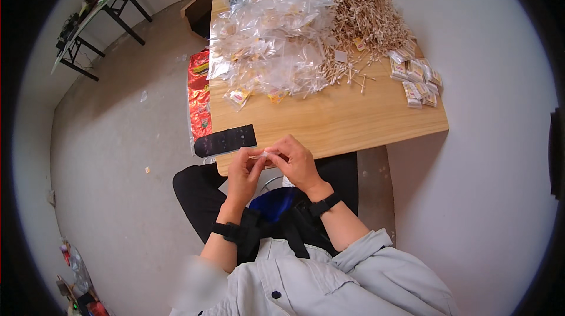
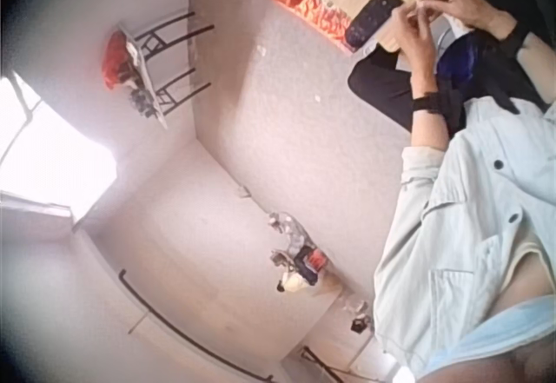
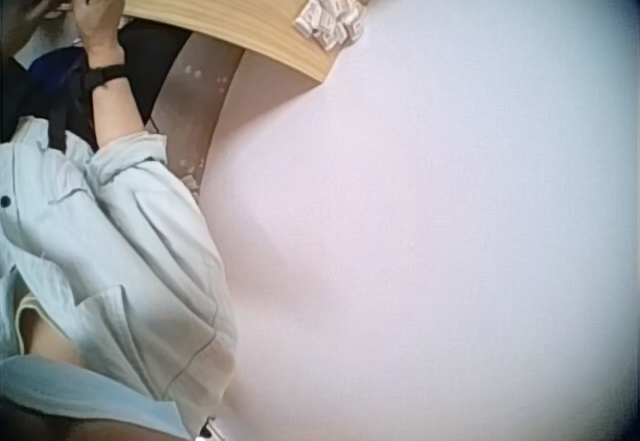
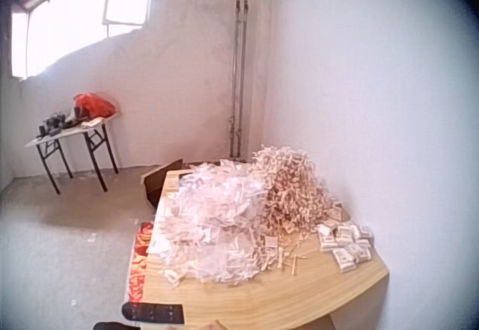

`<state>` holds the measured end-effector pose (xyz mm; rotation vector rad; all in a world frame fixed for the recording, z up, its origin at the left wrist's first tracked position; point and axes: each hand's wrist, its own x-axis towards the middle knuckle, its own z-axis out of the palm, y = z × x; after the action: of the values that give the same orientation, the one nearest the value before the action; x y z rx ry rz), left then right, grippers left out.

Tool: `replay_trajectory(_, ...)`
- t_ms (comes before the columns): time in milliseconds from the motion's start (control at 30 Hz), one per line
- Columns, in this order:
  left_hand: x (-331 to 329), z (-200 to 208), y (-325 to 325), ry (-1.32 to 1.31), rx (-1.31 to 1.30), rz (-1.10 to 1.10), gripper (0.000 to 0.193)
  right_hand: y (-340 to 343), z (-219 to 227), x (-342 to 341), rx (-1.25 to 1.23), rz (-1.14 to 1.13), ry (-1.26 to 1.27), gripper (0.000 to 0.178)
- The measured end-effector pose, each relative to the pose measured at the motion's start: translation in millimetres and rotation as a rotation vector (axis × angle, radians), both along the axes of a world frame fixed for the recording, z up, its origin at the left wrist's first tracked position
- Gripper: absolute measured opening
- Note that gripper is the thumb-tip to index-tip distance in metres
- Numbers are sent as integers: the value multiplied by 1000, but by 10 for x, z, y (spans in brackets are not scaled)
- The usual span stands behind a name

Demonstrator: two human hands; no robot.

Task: Packaging cotton swabs into small plastic bags with paper inserts.

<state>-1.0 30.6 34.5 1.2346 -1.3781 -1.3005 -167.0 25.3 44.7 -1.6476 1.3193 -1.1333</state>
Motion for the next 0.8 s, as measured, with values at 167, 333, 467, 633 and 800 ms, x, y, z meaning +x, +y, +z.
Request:
replay_trajectory(167,-49,62,8,13,29,48,16,-25,-36,-17,48,-1,-85,12)
replay_trajectory(333,-115,-3,38,13,62,72,14,-50,-173,-81,204,68,-339,11)
replay_trajectory(467,-80,-47,4,97,162,62,15,-27,-215,-48,357,62,-474,14)
replay_trajectory(633,-152,13,27,242,399,105,17,-68,-189,3,381,-7,-314,18)
replay_trajectory(800,-182,117,39,286,292,176,15,-78,-243,71,429,-100,-260,17)
